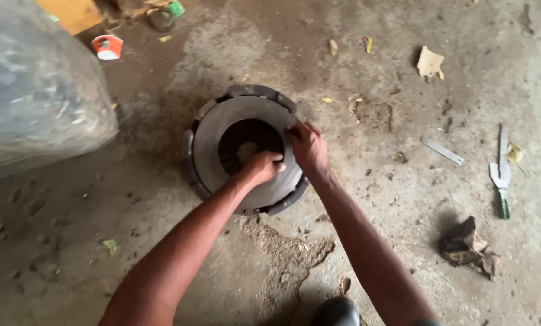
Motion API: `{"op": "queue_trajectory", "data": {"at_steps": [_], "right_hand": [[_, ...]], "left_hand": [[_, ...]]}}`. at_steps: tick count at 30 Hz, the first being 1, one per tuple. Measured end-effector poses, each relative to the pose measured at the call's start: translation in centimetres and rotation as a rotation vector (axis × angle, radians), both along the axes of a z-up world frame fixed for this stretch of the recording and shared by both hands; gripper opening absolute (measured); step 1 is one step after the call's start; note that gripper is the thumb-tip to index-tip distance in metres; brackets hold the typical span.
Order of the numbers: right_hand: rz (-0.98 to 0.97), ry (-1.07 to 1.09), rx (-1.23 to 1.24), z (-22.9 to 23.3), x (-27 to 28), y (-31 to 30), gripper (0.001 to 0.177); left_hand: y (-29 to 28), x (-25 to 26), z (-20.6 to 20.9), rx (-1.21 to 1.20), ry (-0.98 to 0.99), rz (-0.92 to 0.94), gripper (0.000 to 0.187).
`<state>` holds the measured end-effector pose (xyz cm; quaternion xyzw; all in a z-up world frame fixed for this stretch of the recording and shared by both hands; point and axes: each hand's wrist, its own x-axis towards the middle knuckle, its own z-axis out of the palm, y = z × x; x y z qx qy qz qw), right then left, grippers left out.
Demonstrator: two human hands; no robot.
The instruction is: Cleaning and sanding a clutch pressure plate assembly with sandpaper.
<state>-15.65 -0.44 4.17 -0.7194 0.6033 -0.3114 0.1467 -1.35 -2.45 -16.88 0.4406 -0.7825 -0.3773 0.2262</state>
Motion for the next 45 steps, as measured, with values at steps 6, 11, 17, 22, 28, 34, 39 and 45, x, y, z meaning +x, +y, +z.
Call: {"op": "queue_trajectory", "data": {"at_steps": [6, 11, 17, 22, 28, 34, 39, 45], "right_hand": [[-0.024, 0.034, -0.011, -0.5, 0.7, 5.1, 0.007], [-0.043, 0.099, 0.092, -3.6, -1.5, 0.3, 0.010], [-0.035, 0.046, 0.089, -2.1, -0.9, 2.5, 0.008], [0.028, 0.062, -0.019, -2.7, -0.6, 3.2, 0.009], [0.041, 0.027, 0.018, -1.9, -1.3, -0.3, 0.013], [0.092, 0.064, 0.005, -1.6, -1.1, 5.7, 0.008], [0.087, 0.055, -0.060, -0.9, -0.6, -0.4, 0.008], [0.012, 0.053, 0.169, -1.8, -0.8, 3.6, 0.011]], "left_hand": [[-1.3, -1.3, -5.6, -0.329, -0.168, -0.130, 0.024], [-0.4, -2.6, -3.3, 0.252, -0.134, 0.077, 0.036], [-0.8, -1.7, -1.4, 0.274, -0.165, 0.036, 0.036], [-1.7, -0.3, -2.5, 0.257, -0.112, -0.008, 0.046], [-0.7, 0.5, 4.2, 0.295, -0.282, -0.080, 0.038], [-1.3, -1.0, -1.5, 0.170, -0.361, -0.073, 0.041], [1.3, 0.0, 3.8, -0.028, -0.249, -0.004, 0.051], [1.2, 1.8, 9.1, 0.059, -0.248, -0.047, 0.064]]}}
